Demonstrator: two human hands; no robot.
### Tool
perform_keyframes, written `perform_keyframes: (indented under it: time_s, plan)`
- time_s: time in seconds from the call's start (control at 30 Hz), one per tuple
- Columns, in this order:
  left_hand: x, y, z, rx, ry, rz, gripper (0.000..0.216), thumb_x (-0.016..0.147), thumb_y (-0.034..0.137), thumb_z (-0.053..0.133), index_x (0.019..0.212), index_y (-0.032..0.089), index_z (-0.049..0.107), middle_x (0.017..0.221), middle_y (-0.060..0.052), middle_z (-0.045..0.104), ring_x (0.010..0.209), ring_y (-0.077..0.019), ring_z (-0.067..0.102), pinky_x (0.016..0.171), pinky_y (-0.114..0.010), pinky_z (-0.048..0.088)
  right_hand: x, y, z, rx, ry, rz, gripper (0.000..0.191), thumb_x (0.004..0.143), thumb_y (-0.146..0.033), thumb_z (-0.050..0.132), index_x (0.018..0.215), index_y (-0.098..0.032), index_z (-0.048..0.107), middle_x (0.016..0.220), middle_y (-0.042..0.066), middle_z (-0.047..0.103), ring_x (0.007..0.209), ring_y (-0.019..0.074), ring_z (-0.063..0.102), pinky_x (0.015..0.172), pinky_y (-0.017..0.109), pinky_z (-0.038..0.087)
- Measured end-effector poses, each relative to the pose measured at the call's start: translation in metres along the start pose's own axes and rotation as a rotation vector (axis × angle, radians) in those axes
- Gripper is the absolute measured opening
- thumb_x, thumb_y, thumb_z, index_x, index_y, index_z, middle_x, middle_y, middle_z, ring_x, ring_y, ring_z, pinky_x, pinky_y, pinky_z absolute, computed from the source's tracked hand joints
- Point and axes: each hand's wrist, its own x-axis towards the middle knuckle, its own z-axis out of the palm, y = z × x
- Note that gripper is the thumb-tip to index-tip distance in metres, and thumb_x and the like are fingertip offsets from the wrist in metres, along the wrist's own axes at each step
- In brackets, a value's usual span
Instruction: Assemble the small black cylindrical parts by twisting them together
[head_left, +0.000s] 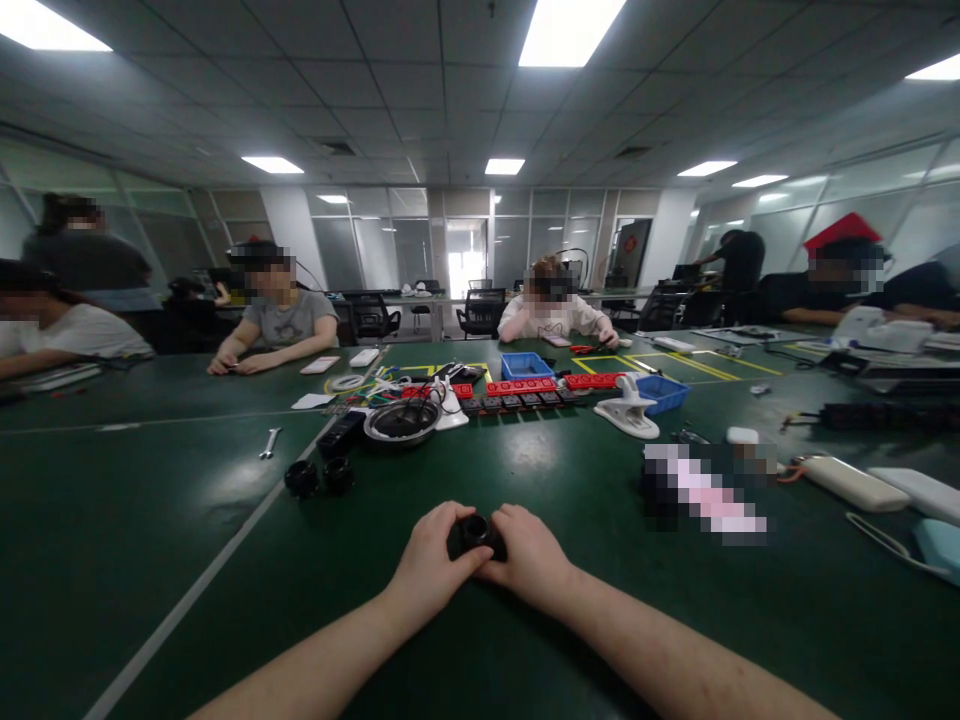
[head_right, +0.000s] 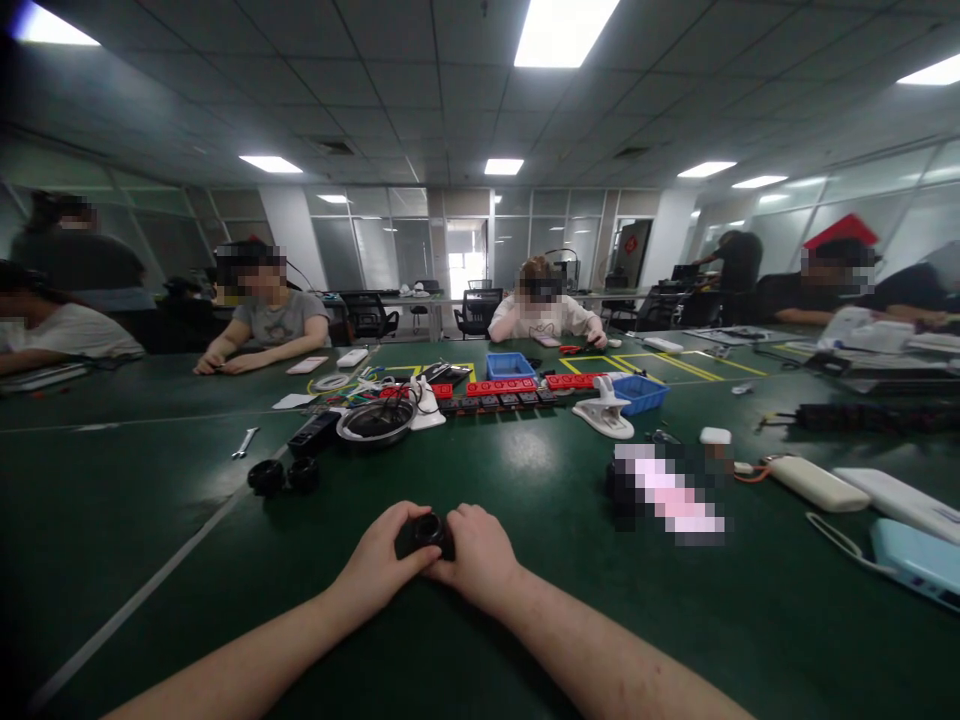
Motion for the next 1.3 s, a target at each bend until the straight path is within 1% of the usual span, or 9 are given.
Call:
perform_keyframes:
  time_s: [0.2, 0.37, 0.47, 0.6, 0.83, 0.97, 1.07, 1.17, 1.3]
  plan:
    - [0.003, -0.009, -0.001, -0.084, -0.087, 0.069, 0.035, 0.071, 0.025, 0.06, 0.106, 0.022, 0.055, 0.105, -0.006, 0.058, 0.101, -0.0229, 0.052, 0.088, -0.037, 0.04, 0.0, 0.008, -0.006, 0.039, -0.032, -0.094, 0.048, 0.061, -0.049, 0.066, 0.094, -0.017, 0.053, 0.091, 0.006, 0.054, 0.083, 0.0217, 0.049, 0.072, 0.034, 0.038]
    - [0.007, -0.014, -0.004, -0.125, -0.156, 0.093, 0.04, 0.073, 0.025, 0.059, 0.112, 0.025, 0.053, 0.112, -0.005, 0.056, 0.105, -0.0224, 0.05, 0.092, -0.036, 0.038, 0.009, 0.026, -0.014, 0.264, -0.204, -0.227, 0.028, 0.066, -0.028, 0.066, 0.091, -0.018, 0.057, 0.088, 0.002, 0.057, 0.082, 0.0174, 0.051, 0.071, 0.027, 0.038]
    - [0.007, -0.013, -0.003, -0.133, -0.157, 0.084, 0.039, 0.072, 0.024, 0.06, 0.111, 0.024, 0.053, 0.111, -0.005, 0.056, 0.105, -0.0218, 0.05, 0.092, -0.035, 0.038, 0.01, 0.029, -0.012, 0.341, -0.215, -0.176, 0.024, 0.065, -0.026, 0.067, 0.086, -0.017, 0.058, 0.081, -0.001, 0.057, 0.074, 0.0144, 0.051, 0.062, 0.023, 0.038]
    - [0.004, -0.009, -0.002, -0.123, -0.108, 0.037, 0.036, 0.067, 0.022, 0.064, 0.102, 0.021, 0.056, 0.106, -0.005, 0.057, 0.101, -0.0227, 0.051, 0.089, -0.035, 0.039, 0.007, 0.019, -0.007, 0.251, -0.14, -0.062, 0.033, 0.06, -0.039, 0.07, 0.077, -0.016, 0.054, 0.072, -0.001, 0.055, 0.063, 0.0123, 0.049, 0.052, 0.021, 0.033]
    - [0.002, -0.005, -0.002, -0.069, -0.073, 0.003, 0.031, 0.063, 0.023, 0.067, 0.092, 0.02, 0.056, 0.096, -0.004, 0.058, 0.093, -0.0232, 0.053, 0.082, -0.036, 0.041, -0.002, -0.002, -0.005, -0.073, -0.002, -0.058, 0.044, 0.062, -0.057, 0.06, 0.075, -0.016, 0.054, 0.074, 0.005, 0.058, 0.071, 0.0197, 0.052, 0.065, 0.031, 0.035]
    - [0.003, -0.007, -0.004, -0.102, -0.118, 0.02, 0.034, 0.066, 0.023, 0.064, 0.099, 0.022, 0.055, 0.102, -0.005, 0.057, 0.098, -0.0224, 0.052, 0.086, -0.036, 0.04, -0.002, 0.006, -0.01, 0.072, -0.043, -0.144, 0.046, 0.061, -0.052, 0.064, 0.088, -0.016, 0.054, 0.088, 0.005, 0.057, 0.08, 0.0209, 0.051, 0.07, 0.032, 0.037]
    - [0.003, -0.009, -0.006, -0.117, -0.158, 0.037, 0.036, 0.07, 0.024, 0.062, 0.105, 0.023, 0.054, 0.107, -0.005, 0.056, 0.102, -0.0221, 0.05, 0.088, -0.036, 0.039, 0.002, 0.016, -0.013, 0.251, -0.159, -0.189, 0.033, 0.065, -0.036, 0.066, 0.09, -0.017, 0.056, 0.086, 0.002, 0.057, 0.078, 0.017, 0.051, 0.067, 0.027, 0.038]
    - [0.004, -0.009, -0.007, -0.127, -0.189, 0.042, 0.038, 0.071, 0.024, 0.061, 0.108, 0.023, 0.053, 0.109, -0.005, 0.055, 0.103, -0.022, 0.05, 0.088, -0.035, 0.039, 0.007, 0.023, -0.012, 0.403, -0.246, -0.15, 0.022, 0.065, -0.023, 0.066, 0.084, -0.016, 0.056, 0.077, -0.002, 0.055, 0.069, 0.0124, 0.05, 0.058, 0.021, 0.037]
    - [0.004, -0.009, -0.003, -0.133, -0.157, 0.021, 0.038, 0.069, 0.023, 0.062, 0.106, 0.022, 0.054, 0.108, -0.005, 0.057, 0.101, -0.0217, 0.051, 0.088, -0.035, 0.039, 0.008, 0.021, -0.008, 0.386, -0.216, -0.038, 0.026, 0.062, -0.029, 0.07, 0.076, -0.015, 0.053, 0.069, -0.003, 0.053, 0.061, 0.0108, 0.048, 0.051, 0.02, 0.033]
